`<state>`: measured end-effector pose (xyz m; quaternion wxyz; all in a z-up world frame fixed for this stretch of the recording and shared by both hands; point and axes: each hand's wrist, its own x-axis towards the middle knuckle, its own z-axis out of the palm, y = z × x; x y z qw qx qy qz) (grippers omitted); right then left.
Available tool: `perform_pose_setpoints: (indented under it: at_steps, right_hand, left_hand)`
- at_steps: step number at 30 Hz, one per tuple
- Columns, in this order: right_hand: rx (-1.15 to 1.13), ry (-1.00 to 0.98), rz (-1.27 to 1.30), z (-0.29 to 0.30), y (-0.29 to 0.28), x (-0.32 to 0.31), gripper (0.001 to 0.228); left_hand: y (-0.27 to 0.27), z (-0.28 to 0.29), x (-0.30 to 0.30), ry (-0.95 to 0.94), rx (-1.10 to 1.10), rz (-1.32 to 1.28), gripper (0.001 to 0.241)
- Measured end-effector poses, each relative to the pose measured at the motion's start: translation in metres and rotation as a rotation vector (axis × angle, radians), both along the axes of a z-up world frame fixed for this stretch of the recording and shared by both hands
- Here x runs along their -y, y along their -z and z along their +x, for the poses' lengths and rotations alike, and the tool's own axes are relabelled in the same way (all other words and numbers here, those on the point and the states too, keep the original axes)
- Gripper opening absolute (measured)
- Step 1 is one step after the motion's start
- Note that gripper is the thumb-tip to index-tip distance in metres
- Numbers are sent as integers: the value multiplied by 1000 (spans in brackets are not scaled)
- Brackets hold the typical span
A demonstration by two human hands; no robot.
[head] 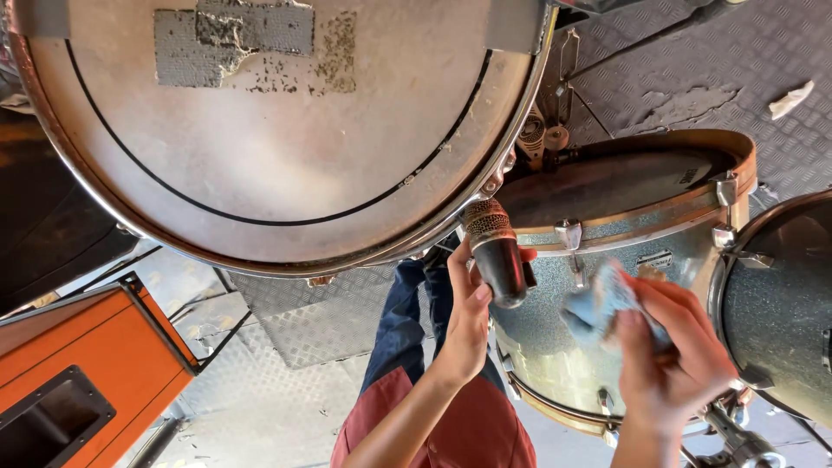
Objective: Cleaning and wiping down microphones and drum kit components on a stage.
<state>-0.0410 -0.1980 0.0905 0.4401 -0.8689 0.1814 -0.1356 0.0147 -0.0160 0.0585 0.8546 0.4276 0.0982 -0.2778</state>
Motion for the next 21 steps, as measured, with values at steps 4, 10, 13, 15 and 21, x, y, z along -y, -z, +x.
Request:
perform_pose_setpoints:
  at_steps: [4, 10, 13, 15, 21]
  right_hand:
    - [-52, -217, 123, 52, 0, -35, 38]
    - [-103, -192, -4, 49, -13, -57, 27]
    - [-163, -178, -20, 65, -14, -47, 26]
    - [-121, -251, -4, 82, -16, -47, 18]
    - [-195, -306, -34, 28, -2, -25, 24]
  left_hand:
    - [21, -18, 0, 28, -3, 10, 74]
    - [6, -12, 6, -53, 66, -67, 72]
    - [13, -19, 10, 16, 169, 79, 72]
    - [18, -19, 12, 15, 153, 152, 71]
    - [18, -30, 24, 57, 265, 171, 67]
